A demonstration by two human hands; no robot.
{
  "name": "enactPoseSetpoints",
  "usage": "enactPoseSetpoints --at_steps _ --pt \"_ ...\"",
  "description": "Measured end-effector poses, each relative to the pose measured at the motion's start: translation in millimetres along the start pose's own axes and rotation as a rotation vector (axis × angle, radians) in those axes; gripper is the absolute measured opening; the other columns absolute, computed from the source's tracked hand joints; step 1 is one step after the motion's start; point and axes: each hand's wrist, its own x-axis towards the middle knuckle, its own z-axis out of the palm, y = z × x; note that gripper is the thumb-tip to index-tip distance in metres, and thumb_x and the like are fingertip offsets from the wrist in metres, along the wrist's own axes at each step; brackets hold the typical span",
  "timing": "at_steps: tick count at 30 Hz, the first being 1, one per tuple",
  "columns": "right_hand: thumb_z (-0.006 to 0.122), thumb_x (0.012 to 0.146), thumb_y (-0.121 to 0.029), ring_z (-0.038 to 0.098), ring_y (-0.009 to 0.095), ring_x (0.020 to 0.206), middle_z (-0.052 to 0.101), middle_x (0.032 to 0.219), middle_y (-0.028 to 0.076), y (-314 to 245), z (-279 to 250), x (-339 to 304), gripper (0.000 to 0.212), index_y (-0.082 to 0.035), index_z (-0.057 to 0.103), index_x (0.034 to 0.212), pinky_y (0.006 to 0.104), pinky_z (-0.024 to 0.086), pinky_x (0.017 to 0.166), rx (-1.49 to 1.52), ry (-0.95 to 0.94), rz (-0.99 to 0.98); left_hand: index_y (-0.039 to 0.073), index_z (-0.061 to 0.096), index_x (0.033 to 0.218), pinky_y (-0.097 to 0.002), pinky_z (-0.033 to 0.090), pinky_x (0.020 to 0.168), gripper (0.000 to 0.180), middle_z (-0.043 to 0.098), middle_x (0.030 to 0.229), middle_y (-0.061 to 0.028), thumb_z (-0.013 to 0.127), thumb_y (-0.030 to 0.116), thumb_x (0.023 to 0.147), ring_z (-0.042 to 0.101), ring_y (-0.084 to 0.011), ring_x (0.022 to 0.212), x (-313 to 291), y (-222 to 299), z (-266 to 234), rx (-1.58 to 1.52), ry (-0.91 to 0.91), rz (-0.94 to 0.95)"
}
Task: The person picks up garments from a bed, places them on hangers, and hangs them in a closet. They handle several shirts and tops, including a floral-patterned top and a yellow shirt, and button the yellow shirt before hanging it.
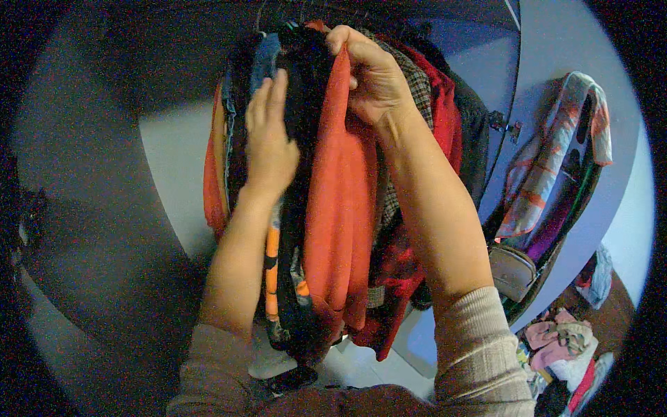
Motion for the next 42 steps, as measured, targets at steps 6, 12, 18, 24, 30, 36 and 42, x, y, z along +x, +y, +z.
enactPoseSetpoints --at_steps 6,12,18,24,30,36,42 --pt "0.051 0.079 -0.007 0.038 0.004 0.048 0.05 0.064 -0.004 5.1 15.7 -4.2 0.009 -0.008 0.059 0.074 0.0181 0.026 0.041 -0.398 -0.043 0.135 0.013 0.03 0.144 -0.0352 0.029 0.109 0.072 0.04 0.141 -0.0186 0.046 -0.013 0.08 0.037 -0.0294 0.132 3.0 -27.4 -56.2 -0.285 0.057 -0.074" --pt "0.051 0.08 -0.011 0.045 0.006 0.056 0.055 0.066 -0.002 21.1 16.9 7.9 0.015 -0.009 0.061 0.069 0.0191 0.033 0.051 -0.511 -0.027 0.043 0.013 0.031 0.144 -0.0357 0.028 0.109 0.069 0.039 0.142 -0.0163 0.048 -0.01 0.082 0.038 -0.0289 0.132 7.5 -34.4 -66.6 -0.334 -0.007 -0.057" --pt "0.05 0.077 -0.011 0.038 0.009 0.048 0.046 0.064 0.0 11.9 21.8 13.2 0.011 -0.009 0.051 0.066 0.0215 0.033 0.044 0.058 -0.132 0.033 0.012 0.031 0.143 -0.0389 0.027 0.11 0.077 0.037 0.141 -0.0196 0.058 -0.008 0.074 0.034 -0.0341 0.131 3.9 -19.0 -34.3 -0.204 -0.023 -0.031" --pt "0.061 0.07 -0.007 0.044 0.011 0.047 0.05 0.056 -0.001 47.0 94.7 62.3 0.009 -0.012 0.058 0.064 0.0255 0.034 0.043 -0.052 0.208 0.041 0.012 0.031 0.143 -0.0413 0.032 0.108 0.07 0.038 0.14 -0.0192 0.057 0.009 0.078 0.037 -0.0354 0.128 -16.4 -25.0 12.5 0.05 -0.078 -0.084" --pt "0.056 0.075 -0.019 0.064 0.04 0.086 0.066 0.09 0.023 130.1 40.4 80.7 0.022 -0.006 0.071 0.085 0.0473 0.051 0.079 -1.54 0.237 0.044 0.008 0.032 0.142 -0.0424 0.032 0.107 0.061 0.039 0.14 -0.0178 0.05 0.022 0.085 0.039 -0.0345 0.127 -55.1 -27.7 10.5 -0.268 -0.044 -0.361" --pt "0.06 0.072 -0.016 0.064 0.038 0.085 0.066 0.086 0.022 143.7 30.2 47.0 0.02 -0.004 0.07 0.085 0.0444 0.051 0.08 -1.636 0.1 0.029 0.004 0.032 0.141 -0.0434 0.033 0.107 0.059 0.04 0.14 -0.0164 0.043 0.036 0.093 0.04 -0.0336 0.126 -168.5 -52.0 -26.5 -1.318 0.058 -1.26" --pt "0.057 0.077 -0.013 0.067 0.024 0.087 0.069 0.092 0.015 140.6 31.5 45.2 0.029 -0.003 0.067 0.102 0.0329 0.05 0.083 -1.285 0.183 -0.034 0.001 0.051 0.125 -0.0352 0.039 0.098 0.048 0.053 0.125 -0.0075 0.06 0.027 0.086 0.051 -0.0185 0.112 -269.9 -29.5 -48.8 -1.292 -0.337 -1.088"
